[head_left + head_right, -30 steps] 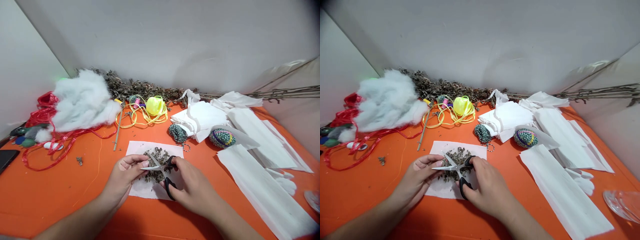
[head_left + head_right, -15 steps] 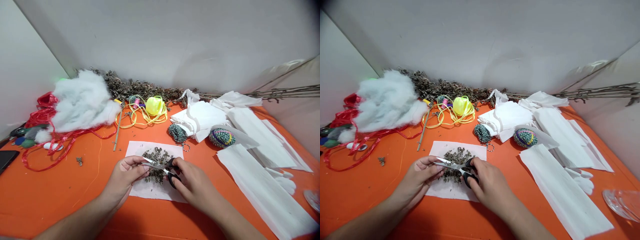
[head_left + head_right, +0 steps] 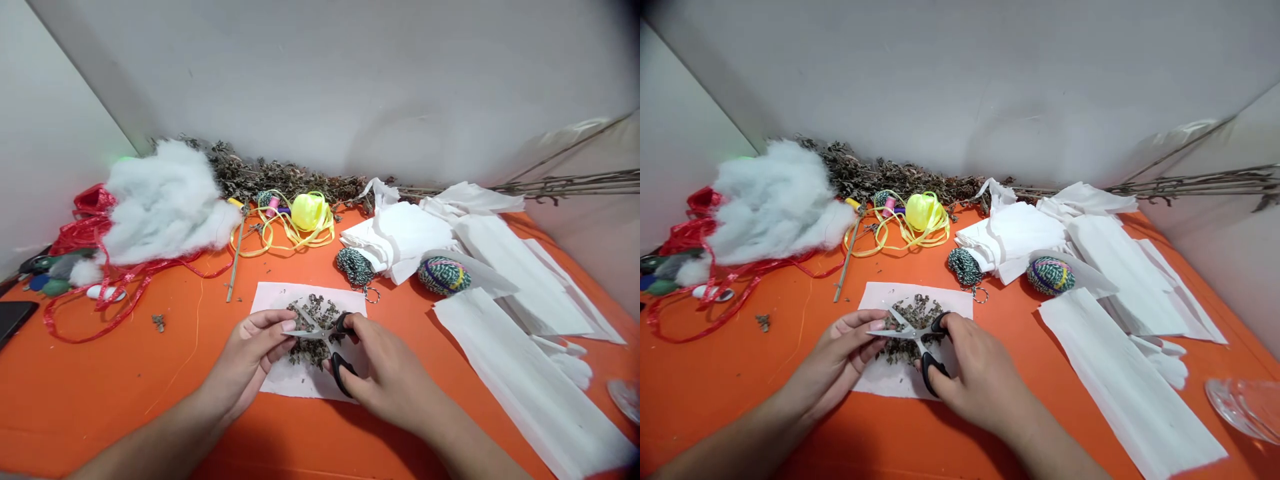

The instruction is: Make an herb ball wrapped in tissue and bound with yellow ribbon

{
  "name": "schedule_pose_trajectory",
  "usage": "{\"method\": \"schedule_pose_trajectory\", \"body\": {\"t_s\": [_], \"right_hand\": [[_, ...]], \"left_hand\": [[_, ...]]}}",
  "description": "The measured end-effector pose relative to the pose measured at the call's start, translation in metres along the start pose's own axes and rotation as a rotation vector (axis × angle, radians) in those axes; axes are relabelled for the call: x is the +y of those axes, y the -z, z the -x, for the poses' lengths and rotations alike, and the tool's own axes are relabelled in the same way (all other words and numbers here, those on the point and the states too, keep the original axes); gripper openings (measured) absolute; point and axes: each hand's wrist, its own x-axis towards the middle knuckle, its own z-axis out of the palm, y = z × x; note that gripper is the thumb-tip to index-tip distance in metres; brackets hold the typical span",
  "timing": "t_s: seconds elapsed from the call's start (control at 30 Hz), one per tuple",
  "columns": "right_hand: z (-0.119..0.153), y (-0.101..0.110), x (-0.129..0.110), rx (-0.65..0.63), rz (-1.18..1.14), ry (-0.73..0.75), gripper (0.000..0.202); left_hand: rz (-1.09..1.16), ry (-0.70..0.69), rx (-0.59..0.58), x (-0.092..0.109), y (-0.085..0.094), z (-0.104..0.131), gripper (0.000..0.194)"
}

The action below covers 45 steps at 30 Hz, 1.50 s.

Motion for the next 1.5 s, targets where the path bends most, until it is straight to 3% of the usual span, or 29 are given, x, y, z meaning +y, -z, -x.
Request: {"method": "schedule_pose_trajectory", "body": {"t_s": [0.27, 0.5, 0.83, 0.93, 1.07, 1.5], "right_hand": [[0.0037, 0.0005, 0.0014, -0.021, -0.010, 0.028, 0.023], [0.0018, 0.0048, 0.0041, -0.031, 0.023, 0.033, 0.010], [-0.0007, 0.0031, 0.0078, -0.029, 0.019, -0.027, 0.008], [-0.0008, 0.0030, 0.0063, -0.001, 0.002, -0.013, 0.019], [-0.0001, 0.0014, 0.0039, 0.008, -0.002, -0.014, 0.026], [-0.0010, -0.0006, -0.0009, 0.029, -0.039, 0.008, 0.034]], "left_hand": [[-0.032, 0.019, -0.094, 0.0010, -0.0027, 0.0026, 0.028], [-0.065, 0.058, -0.140, 0.0021, -0.0002, 0.0038, 0.036], [0.021, 0.028, -0.064, 0.0046, 0.0018, -0.0003, 0.031], [0.087, 0.028, -0.013, 0.0051, 0.0019, -0.0018, 0.028], [0.100, 0.072, -0.038, 0.0039, 0.0007, -0.0009, 0.031], [-0.113, 0.117, -0.074, -0.0041, -0.0030, 0.0023, 0.035]]}}
